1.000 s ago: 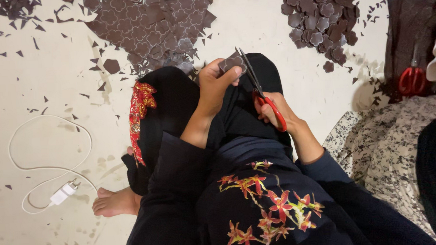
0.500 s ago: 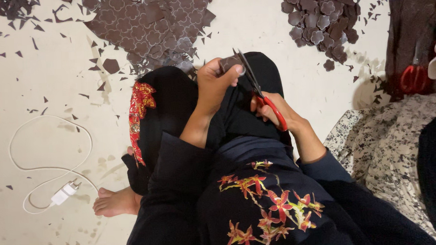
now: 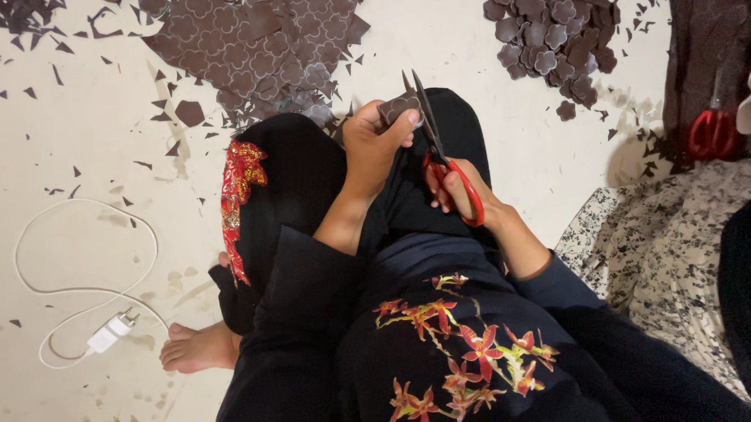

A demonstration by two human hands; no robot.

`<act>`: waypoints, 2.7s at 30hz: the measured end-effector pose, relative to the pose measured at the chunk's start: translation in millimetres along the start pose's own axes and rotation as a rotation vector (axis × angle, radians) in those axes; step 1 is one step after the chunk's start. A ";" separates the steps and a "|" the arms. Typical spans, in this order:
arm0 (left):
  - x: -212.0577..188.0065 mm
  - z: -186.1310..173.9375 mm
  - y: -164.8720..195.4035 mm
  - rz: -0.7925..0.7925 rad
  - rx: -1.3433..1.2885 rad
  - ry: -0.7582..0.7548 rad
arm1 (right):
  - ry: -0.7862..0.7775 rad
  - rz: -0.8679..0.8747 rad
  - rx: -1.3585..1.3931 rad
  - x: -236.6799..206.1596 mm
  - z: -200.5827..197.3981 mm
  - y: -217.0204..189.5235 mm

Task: The person sits on the floor and uses red-handled scissors to cut small, flower-shaped pieces from a brown patterned fabric sheet. They hold the fabric with one hand and cut along the outlines with the other, accumulating cut pieces and scraps on the floor.

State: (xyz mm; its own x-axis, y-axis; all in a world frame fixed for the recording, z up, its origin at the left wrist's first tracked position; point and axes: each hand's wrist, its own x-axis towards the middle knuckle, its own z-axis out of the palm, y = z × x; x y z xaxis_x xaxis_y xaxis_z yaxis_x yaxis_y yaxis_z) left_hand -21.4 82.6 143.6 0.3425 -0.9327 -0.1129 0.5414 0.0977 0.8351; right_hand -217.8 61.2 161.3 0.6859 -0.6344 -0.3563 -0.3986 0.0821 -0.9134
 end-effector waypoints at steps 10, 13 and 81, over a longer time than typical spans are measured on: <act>0.0 -1.8 0.7 -0.003 -0.015 -0.030 | 0.033 0.018 0.026 0.8 1.7 1.8; 1.4 -3.6 1.6 -0.007 -0.034 -0.060 | 0.020 0.020 0.004 0.1 -3.9 0.5; 1.5 -9.1 15.2 -0.058 -0.012 -0.116 | -0.091 0.026 -0.117 -4.9 -33.7 -10.5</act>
State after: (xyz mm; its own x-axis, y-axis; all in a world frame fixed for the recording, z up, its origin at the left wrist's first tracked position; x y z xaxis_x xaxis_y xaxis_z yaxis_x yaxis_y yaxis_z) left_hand -5.7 85.8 151.3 0.2194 -0.9708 -0.0968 0.5669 0.0461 0.8225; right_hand -237.5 37.5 179.3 0.7248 -0.5603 -0.4009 -0.4816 0.0042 -0.8764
